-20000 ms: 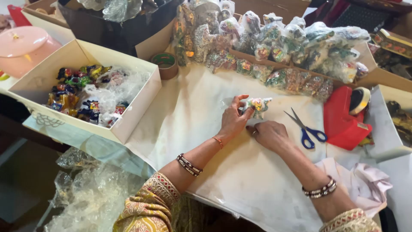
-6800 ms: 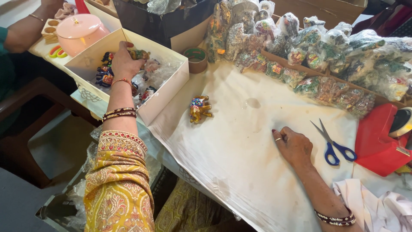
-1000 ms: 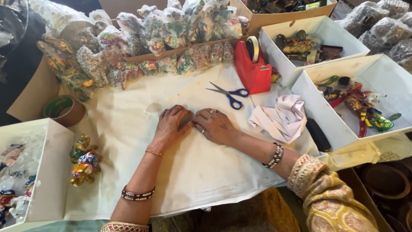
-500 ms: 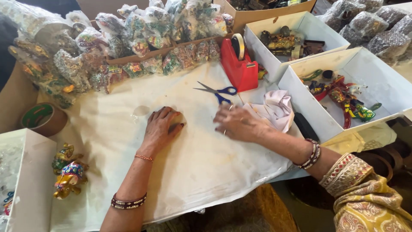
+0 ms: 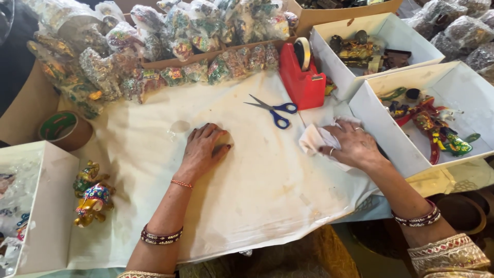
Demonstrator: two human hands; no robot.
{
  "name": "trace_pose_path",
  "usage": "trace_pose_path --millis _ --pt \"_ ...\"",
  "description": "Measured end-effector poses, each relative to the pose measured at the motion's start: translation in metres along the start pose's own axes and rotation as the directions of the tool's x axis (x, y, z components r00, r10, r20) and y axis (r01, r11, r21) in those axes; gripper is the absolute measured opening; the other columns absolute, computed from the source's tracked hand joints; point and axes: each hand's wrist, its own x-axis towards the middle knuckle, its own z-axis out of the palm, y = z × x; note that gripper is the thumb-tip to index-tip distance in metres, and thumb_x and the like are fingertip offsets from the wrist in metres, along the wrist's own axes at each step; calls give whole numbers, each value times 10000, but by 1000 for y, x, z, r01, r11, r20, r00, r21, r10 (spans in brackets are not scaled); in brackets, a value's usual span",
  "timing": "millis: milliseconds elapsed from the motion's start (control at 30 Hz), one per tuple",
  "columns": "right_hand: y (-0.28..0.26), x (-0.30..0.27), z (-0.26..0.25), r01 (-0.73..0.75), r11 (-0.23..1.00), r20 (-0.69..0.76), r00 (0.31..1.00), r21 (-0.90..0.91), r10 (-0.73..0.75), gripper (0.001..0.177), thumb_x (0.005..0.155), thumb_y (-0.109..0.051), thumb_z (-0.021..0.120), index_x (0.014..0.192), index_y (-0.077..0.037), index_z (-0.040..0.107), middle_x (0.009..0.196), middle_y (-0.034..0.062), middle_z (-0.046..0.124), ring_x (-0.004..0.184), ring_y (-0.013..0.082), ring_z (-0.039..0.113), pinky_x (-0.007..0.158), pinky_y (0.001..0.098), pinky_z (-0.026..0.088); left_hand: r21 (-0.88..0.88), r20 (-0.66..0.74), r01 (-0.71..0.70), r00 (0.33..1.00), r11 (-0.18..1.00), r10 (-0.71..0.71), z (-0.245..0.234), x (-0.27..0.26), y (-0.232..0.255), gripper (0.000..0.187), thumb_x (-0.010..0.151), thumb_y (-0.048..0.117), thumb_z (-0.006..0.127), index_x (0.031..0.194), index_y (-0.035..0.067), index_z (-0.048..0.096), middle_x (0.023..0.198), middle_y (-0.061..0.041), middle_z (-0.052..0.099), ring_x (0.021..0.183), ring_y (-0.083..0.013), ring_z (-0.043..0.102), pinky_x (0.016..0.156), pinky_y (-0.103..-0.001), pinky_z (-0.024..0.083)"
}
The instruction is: The person wraps decorative elephant figurines in bubble wrap and secures them with tape.
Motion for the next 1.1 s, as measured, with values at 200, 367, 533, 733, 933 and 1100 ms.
trace_pose_path --millis 200,367,533,733,933,1100 --pt "3 13 4 -143 990 -60 988 -20 142 316 908 -228 658 1217 -191 710 1279 56 697 1133 316 679 936 459 554 -36 -4 28 1000 999 -29 -3 -2 3 402 842 309 759 1179 105 680 1248 -82 615 1258 -303 531 1077 -481 376" --pt "-72 30 -36 108 981 -265 962 162 -62 297 885 -128 702 1181 -158 701 1180 84 734 1037 321 709 851 444 569 -22 -2 34 999 999 -34 -1 -2 2 398 846 299 761 1195 127 673 1245 -74 620 1269 -313 526 1098 -492 359" --pt "-144 61 -26 581 769 -529 755 265 -388 414 852 1 721 1240 -117 643 1201 110 716 1094 311 711 897 396 584 -21 -100 10 995 1000 -12 16 3 -6 537 862 284 755 1346 122 586 1316 -112 605 1328 -376 492 1111 -543 316" --pt "-223 80 5 719 605 -632 653 343 -418 550 864 47 685 1363 -150 565 1408 92 623 1236 328 671 934 389 591 -918 29 159 941 364 -337 54 13 -42 571 1100 381 377 1625 185 268 1344 -122 583 1254 -268 566 1105 -394 446" --pt "-242 88 42 781 550 -619 595 295 -512 648 835 4 706 1429 -139 490 1483 167 510 1290 409 590 1009 457 557 -991 87 123 900 58 -428 57 11 -45 541 1111 335 345 1605 126 274 1410 -106 553 1271 -196 582 1066 -331 494" --pt "-236 86 24 786 490 -561 614 376 -555 795 750 -199 821 1447 -106 450 1509 257 413 1370 455 461 1058 546 469 -982 124 182 832 55 -541 49 17 -35 669 1028 93 526 1603 152 191 1289 -134 635 1140 -172 638 945 -309 540"
